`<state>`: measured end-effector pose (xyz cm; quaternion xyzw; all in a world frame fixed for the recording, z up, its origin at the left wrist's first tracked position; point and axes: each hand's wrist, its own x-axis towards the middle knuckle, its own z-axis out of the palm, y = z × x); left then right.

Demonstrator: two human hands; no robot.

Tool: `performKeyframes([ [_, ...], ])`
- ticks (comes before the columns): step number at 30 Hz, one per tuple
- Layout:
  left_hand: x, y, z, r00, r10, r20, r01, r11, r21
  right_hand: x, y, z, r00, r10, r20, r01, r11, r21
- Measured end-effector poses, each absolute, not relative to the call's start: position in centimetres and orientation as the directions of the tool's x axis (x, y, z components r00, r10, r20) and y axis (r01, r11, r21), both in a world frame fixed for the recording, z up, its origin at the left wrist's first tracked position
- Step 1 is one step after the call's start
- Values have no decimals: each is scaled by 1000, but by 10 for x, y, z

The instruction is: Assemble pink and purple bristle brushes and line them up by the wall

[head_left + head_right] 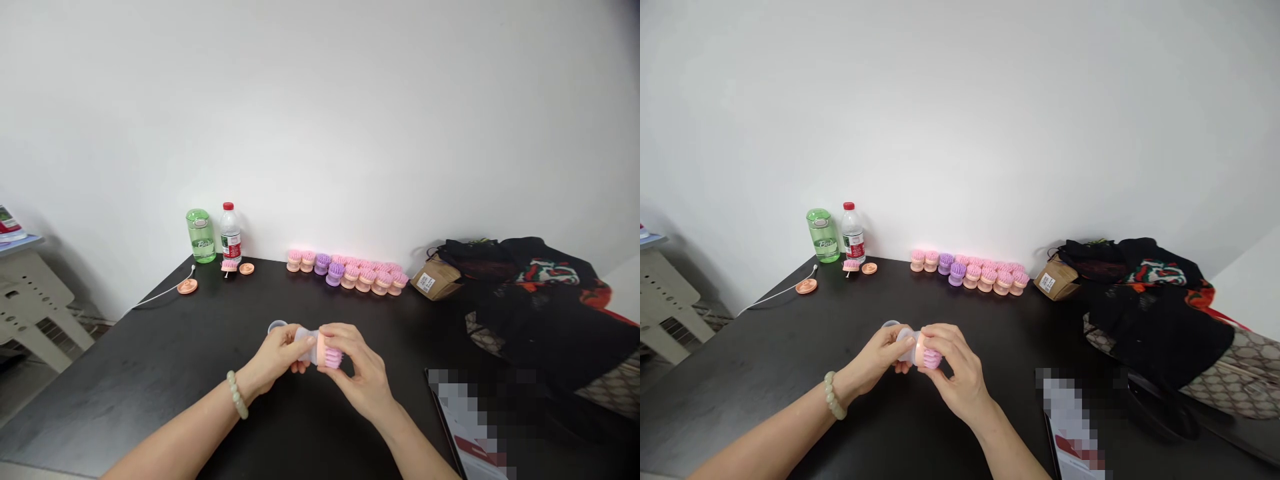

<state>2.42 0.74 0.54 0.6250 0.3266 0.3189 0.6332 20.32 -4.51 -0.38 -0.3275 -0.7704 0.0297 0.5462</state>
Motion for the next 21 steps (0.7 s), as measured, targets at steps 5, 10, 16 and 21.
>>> performKeyframes([
  [5,26,8,1,601,785,-154,97,119,988,205,-48,3,-359,398,844,454,865,-215],
  [10,26,7,0,559,807,-193,171,116,979,204,-48,4,-430,328,841,484,870,-92],
  [16,25,4,3,566,824,-1,80,-54,995,204,-48,1,-309,424,852,604,779,-168],
  [21,22,3,5,606,758,241,-146,-192,970,202,-48,-7,-64,627,776,642,621,-449],
])
